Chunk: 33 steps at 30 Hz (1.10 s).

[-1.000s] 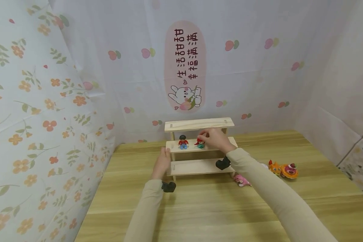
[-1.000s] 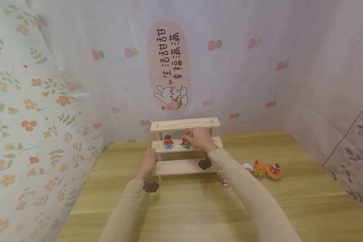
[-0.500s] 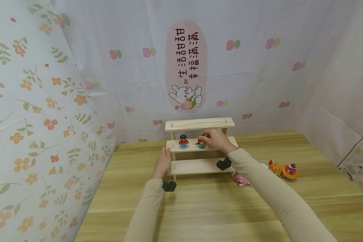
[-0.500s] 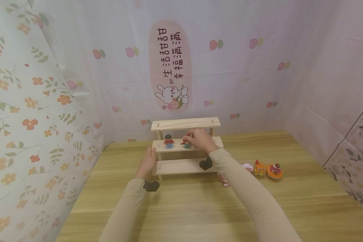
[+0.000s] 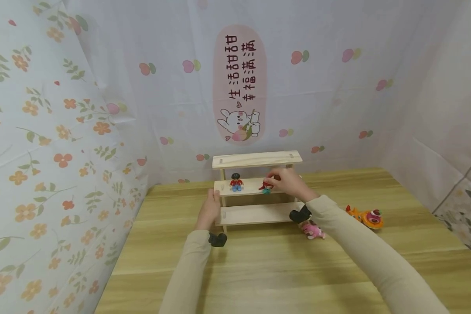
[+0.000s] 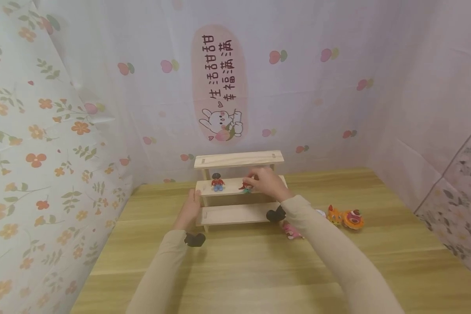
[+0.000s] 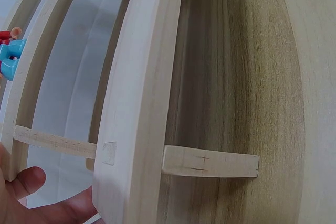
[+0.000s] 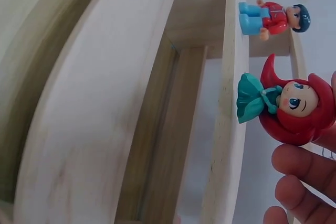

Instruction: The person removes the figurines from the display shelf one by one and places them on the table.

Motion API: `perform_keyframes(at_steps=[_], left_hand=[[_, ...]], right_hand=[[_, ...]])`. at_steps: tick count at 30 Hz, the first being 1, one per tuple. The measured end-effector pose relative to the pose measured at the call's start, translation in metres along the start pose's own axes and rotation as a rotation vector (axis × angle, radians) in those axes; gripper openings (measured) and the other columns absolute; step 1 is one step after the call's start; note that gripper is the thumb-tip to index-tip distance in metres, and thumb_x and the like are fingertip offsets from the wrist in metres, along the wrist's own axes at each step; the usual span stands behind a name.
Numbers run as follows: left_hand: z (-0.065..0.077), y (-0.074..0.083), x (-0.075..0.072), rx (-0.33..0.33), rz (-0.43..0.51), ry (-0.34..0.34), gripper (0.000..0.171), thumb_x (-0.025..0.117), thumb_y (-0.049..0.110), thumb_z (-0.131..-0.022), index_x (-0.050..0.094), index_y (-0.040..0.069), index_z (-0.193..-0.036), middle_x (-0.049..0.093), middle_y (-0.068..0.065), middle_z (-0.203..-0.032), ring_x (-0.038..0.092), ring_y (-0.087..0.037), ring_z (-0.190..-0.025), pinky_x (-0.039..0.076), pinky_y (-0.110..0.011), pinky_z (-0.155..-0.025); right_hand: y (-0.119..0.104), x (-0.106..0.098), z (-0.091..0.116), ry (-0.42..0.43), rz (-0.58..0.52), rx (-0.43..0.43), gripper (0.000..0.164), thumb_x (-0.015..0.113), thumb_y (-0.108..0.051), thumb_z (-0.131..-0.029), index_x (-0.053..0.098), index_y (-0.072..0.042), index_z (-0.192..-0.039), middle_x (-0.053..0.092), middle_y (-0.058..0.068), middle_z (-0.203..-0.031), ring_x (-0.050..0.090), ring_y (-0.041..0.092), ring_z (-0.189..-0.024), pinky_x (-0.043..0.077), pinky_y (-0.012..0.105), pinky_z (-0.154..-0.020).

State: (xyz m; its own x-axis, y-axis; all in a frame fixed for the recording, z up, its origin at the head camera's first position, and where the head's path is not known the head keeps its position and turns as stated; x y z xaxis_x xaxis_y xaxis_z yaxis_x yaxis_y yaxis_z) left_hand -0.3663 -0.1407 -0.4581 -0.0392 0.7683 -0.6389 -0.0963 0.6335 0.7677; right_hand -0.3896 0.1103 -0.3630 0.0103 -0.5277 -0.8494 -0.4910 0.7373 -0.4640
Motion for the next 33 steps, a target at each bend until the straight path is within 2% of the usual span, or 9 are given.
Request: perform_keyframes(at_steps=[5, 12, 16, 19, 25, 33], left_hand=[[0.0, 0.001, -0.002, -0.002, 0.004, 0.0, 0.038, 0.019, 0.041, -0.105, 0.034, 0.012, -0.124, 0.056, -0.028, -0.124, 0.057, -0.044, -0.111, 0.044, -0.055, -0.088], [0.001, 0.001, -0.003, 0.003, 0.007, 0.0, 0.038, 0.02, 0.04, -0.105, 0.033, 0.012, -0.126, 0.056, -0.029, -0.125, 0.057, -0.044, -0.111, 0.044, -0.055, -0.088], [0.001, 0.0, -0.002, 0.002, 0.017, 0.002, 0.039, 0.02, 0.04, -0.105, 0.034, 0.012, -0.127, 0.056, -0.029, -0.123, 0.057, -0.044, -0.11, 0.044, -0.055, -0.088], [0.0, 0.0, -0.001, 0.005, 0.018, -0.001, 0.04, 0.019, 0.041, -0.105, 0.033, 0.011, -0.128, 0.056, -0.03, -0.124, 0.057, -0.044, -0.11, 0.044, -0.055, -0.088], [0.0, 0.0, 0.0, 0.003, 0.007, -0.014, 0.041, 0.019, 0.041, -0.105, 0.033, 0.011, -0.13, 0.054, -0.029, -0.127, 0.056, -0.045, -0.113, 0.044, -0.055, -0.089], [-0.001, 0.0, 0.002, 0.002, 0.021, -0.014, 0.042, 0.018, 0.042, -0.105, 0.033, 0.011, -0.13, 0.052, -0.028, -0.131, 0.053, -0.046, -0.117, 0.042, -0.057, -0.092]], right_hand=[[0.005, -0.004, 0.014, -0.02, -0.049, -0.014, 0.018, 0.062, -0.024, -0.094, 0.07, -0.008, -0.096, 0.068, 0.0, -0.073, 0.06, 0.015, -0.063, 0.044, 0.027, -0.058], [0.02, -0.003, 0.036, -0.053, -0.054, -0.022, 0.019, 0.062, -0.024, -0.094, 0.07, -0.007, -0.098, 0.066, 0.004, -0.07, 0.047, 0.01, -0.055, 0.038, 0.025, -0.054], [0.025, -0.002, 0.052, -0.078, -0.058, -0.01, 0.019, 0.061, -0.027, -0.094, 0.069, -0.01, -0.099, 0.066, -0.005, -0.073, 0.06, 0.015, -0.063, 0.045, 0.027, -0.061], [0.03, 0.001, 0.066, -0.073, -0.035, -0.016, 0.017, 0.061, -0.028, -0.094, 0.069, -0.013, -0.097, 0.066, -0.008, -0.075, 0.062, 0.014, -0.066, 0.046, 0.026, -0.062], [0.037, 0.01, 0.091, -0.079, 0.008, 0.004, 0.019, 0.063, -0.031, -0.092, 0.07, -0.014, -0.097, 0.06, -0.009, -0.072, 0.046, 0.005, -0.058, 0.039, 0.023, -0.055], [0.045, 0.021, 0.111, -0.078, -0.008, -0.025, 0.015, 0.065, -0.027, -0.091, 0.069, -0.013, -0.094, 0.059, -0.01, -0.071, 0.051, 0.002, -0.06, 0.043, 0.022, -0.058]])
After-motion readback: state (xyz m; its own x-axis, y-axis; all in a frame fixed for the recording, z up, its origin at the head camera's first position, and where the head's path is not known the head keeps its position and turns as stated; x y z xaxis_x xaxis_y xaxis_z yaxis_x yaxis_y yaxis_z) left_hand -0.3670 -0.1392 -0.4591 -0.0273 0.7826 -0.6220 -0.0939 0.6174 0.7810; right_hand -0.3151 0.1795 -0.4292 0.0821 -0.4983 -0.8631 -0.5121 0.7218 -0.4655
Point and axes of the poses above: each hand's wrist, its own z-axis away from the middle knuckle, its own x-axis out of the palm, y = z × x, the point moved 5 cm from there along -z, towards the middle knuckle
